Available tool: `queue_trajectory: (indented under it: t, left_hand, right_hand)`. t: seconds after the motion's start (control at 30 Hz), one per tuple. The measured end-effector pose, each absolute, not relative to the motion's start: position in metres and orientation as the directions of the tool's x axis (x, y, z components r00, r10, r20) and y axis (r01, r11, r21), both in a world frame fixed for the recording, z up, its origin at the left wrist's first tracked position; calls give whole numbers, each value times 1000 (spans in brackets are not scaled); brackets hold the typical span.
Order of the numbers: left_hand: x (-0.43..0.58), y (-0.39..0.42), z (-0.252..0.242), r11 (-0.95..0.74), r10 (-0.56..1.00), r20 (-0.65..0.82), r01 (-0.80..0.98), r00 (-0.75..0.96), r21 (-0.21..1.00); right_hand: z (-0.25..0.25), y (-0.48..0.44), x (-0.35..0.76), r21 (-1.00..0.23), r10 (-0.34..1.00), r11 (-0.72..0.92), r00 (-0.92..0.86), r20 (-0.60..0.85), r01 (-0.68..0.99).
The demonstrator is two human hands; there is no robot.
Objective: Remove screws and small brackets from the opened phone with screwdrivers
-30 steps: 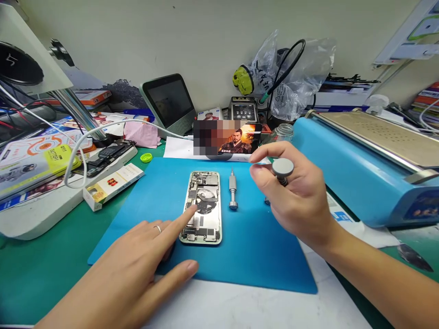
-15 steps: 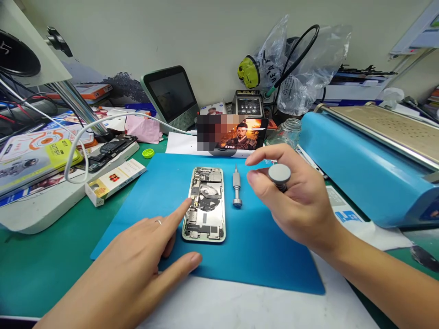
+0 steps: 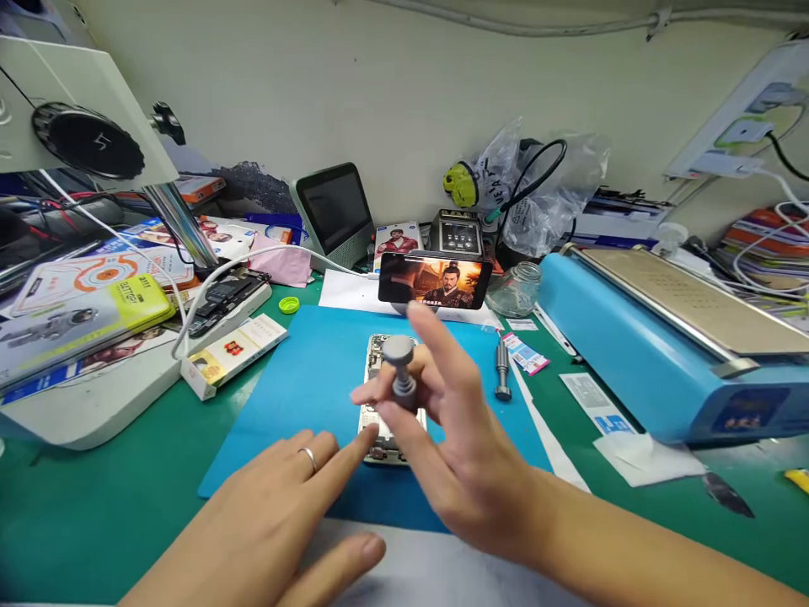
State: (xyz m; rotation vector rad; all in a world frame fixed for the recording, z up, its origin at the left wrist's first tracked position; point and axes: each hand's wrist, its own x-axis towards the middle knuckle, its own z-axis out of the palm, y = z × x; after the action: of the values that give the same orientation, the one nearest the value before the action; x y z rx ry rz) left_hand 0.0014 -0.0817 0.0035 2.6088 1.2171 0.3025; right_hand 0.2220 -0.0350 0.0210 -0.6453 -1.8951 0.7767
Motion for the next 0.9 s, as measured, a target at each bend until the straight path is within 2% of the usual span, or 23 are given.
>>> queue_trajectory:
  t: [0.2,0.4,0.5,0.63,0.8,0.9]
  left_hand:
    - [5,-74,5,-603,762,1,710,647,365]
    - [6,-73,-3,-615,764,51,702,643,358]
    - [8,-77,-1,-545,835,162,752,526,370]
    - [11,-80,6,-496,865,359,704,350,508]
    - [18,-81,2,-578,816,434,576,383,578]
    - [18,-80,-2,-600,799,438,523,411,605]
  right_hand:
    - [9,-17,212,-599,622,780,-333,708,183]
    - [28,-26,233,-413,527,849,-493,692,329]
    - [28,-42,233,-492,585,811,-458,670,317]
    - [19,-56,224,-609,640,763,-380,667,216]
    - [16,-55,212,-698,643,716,-409,648,20]
    - [16,-49,213,-661,582,750,-467,666,-8]
